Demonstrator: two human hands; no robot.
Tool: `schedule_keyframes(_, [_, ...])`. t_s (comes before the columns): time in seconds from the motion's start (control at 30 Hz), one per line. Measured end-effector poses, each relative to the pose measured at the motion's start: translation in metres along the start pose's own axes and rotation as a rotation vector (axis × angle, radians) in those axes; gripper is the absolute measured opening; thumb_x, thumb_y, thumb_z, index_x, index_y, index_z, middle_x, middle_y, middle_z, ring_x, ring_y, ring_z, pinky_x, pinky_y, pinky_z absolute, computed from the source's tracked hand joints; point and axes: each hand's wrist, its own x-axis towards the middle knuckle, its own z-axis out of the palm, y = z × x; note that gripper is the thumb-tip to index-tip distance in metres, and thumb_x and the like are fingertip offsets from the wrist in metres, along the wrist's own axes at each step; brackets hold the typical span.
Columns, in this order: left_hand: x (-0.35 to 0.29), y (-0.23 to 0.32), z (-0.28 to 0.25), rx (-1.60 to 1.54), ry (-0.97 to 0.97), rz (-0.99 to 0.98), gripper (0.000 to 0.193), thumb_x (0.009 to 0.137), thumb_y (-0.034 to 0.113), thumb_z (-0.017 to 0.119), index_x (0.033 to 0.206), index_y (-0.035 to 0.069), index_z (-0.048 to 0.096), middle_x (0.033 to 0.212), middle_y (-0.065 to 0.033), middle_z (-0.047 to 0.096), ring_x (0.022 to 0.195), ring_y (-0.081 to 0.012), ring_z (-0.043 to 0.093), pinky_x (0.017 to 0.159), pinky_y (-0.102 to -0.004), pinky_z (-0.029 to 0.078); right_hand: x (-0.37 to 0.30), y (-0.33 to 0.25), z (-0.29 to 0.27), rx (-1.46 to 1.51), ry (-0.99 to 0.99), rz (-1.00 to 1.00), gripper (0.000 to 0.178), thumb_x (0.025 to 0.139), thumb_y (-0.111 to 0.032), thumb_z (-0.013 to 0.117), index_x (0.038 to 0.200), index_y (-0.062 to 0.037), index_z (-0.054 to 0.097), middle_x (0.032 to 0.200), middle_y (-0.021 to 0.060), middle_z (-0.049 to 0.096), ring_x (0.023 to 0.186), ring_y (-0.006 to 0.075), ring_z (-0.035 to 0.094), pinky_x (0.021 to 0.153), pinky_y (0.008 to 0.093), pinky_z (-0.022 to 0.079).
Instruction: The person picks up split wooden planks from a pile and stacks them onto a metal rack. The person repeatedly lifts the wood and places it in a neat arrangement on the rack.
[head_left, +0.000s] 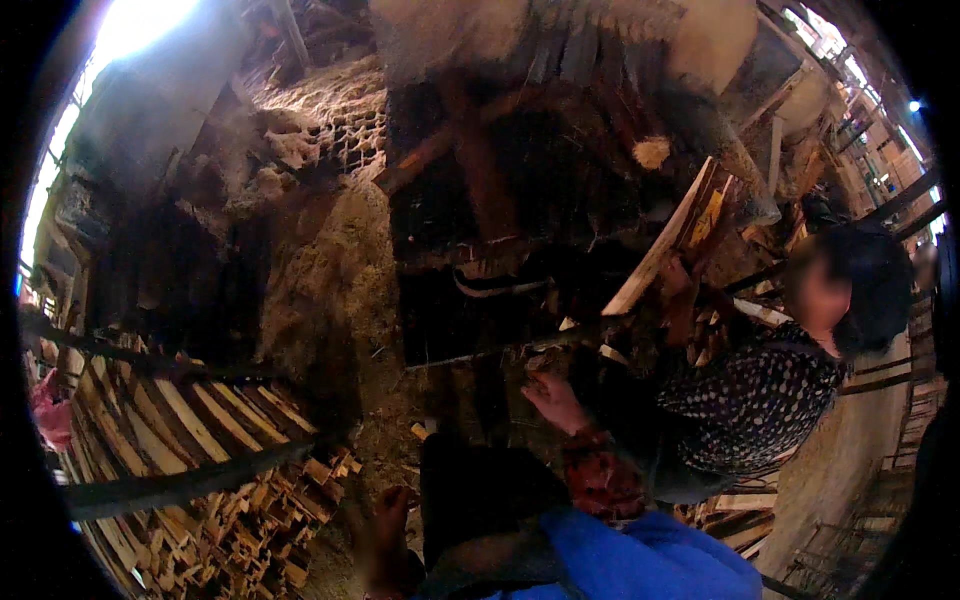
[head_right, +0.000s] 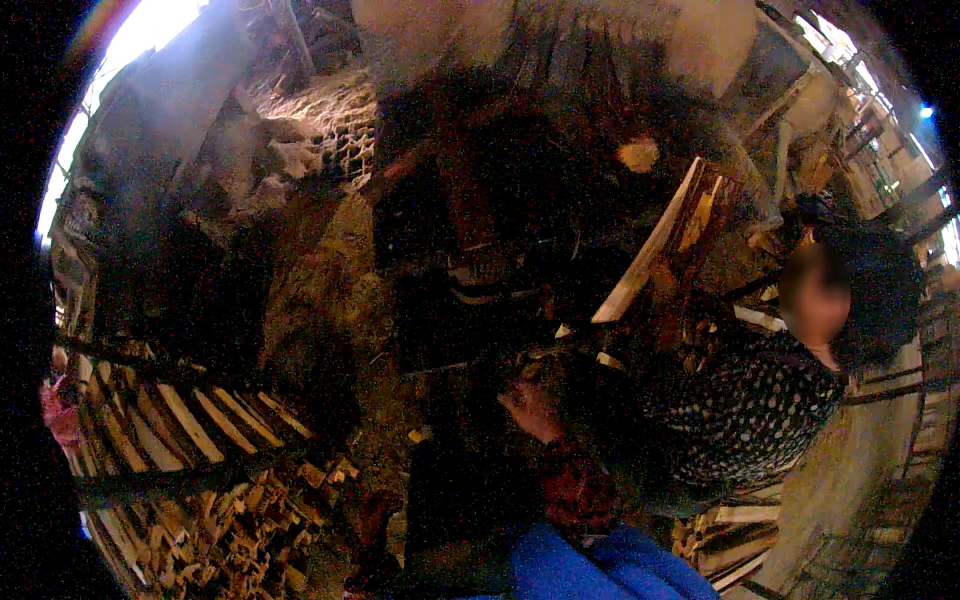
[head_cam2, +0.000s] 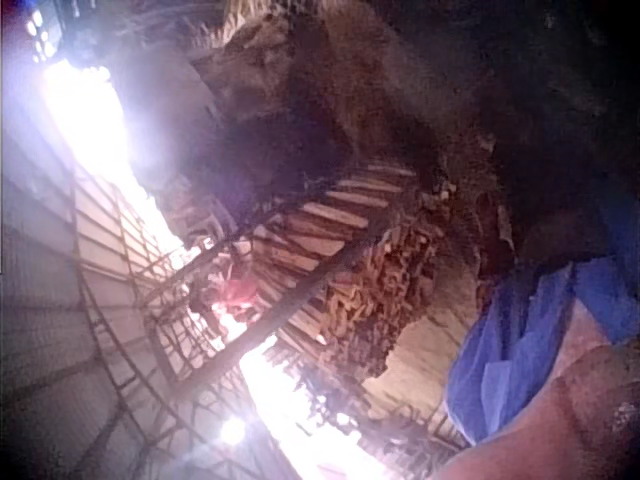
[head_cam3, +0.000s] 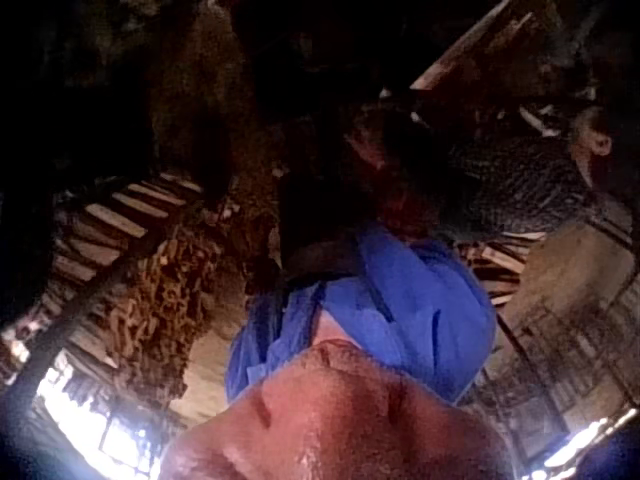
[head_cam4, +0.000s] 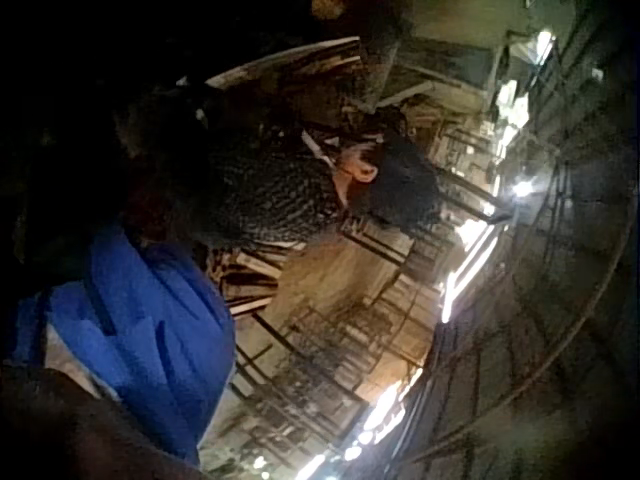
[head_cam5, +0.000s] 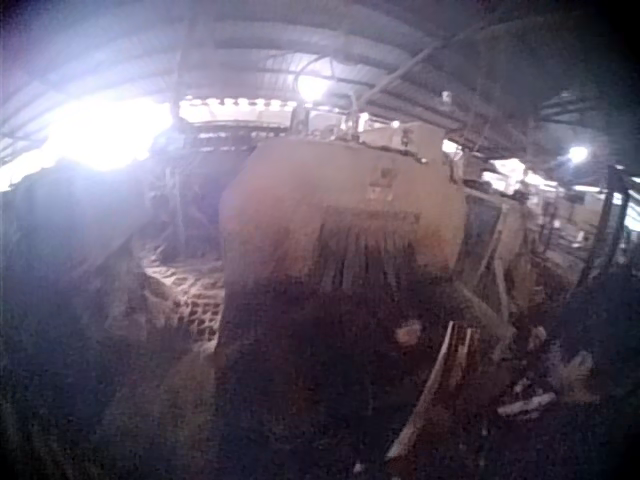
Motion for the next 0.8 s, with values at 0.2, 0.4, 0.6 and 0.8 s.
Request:
schedule_keyframes(0.2, [0.078,0.114,0.026,-0.002,-0.115,0.212,0.037,0.085,0.023,0.065,0.116,0.006,0.056,0.098,-0.0113,0.062,0.080,-0.0185,0.061,0.069,-0.0344,0.050,0.040,-0.069,-0.035,-0.289,0.167,0.070,0.042,0.083,-0.020,0.067,0.118,0.0002,0.054,0.112,0.0119,0.061,0.098,0.0206,0.061,0.081,0.0312,0.050])
schedule_keyframes(0.4, [0.121,0.255,0.035,0.099,-0.189,0.281,0.030,0.085,0.027,0.066,0.104,0.004,0.062,0.086,-0.0088,0.063,0.073,-0.0177,0.060,0.065,-0.0344,0.049,0.080,-0.138,-0.030,-0.301,0.303,0.167,0.043,0.084,-0.020,0.066,0.120,0.0002,0.053,0.111,0.0129,0.060,0.100,0.0223,0.060,0.083,0.0329,0.049])
schedule_keyframes(0.6, [0.248,0.316,0.021,0.338,-0.394,0.577,0.030,0.085,0.023,0.065,0.105,0.001,0.062,0.087,-0.0111,0.064,0.078,-0.0203,0.061,0.067,-0.0361,0.049,0.115,-0.131,-0.009,-0.271,0.301,-0.071,0.049,0.088,-0.027,0.063,0.128,-0.0037,0.048,0.129,0.0179,0.046,0.105,0.0299,0.055,0.080,0.0406,0.051])
schedule_keyframes(0.8, [0.198,0.461,0.043,0.092,-0.161,0.699,0.038,0.083,0.022,0.067,0.113,0.000,0.058,0.097,-0.0148,0.065,0.088,-0.0256,0.062,0.076,-0.0385,0.050,0.159,-0.218,-0.016,-0.338,0.339,0.145,0.053,0.085,-0.023,0.065,0.129,-0.0017,0.046,0.128,0.0189,0.044,0.107,0.0330,0.052,0.084,0.0426,0.049])
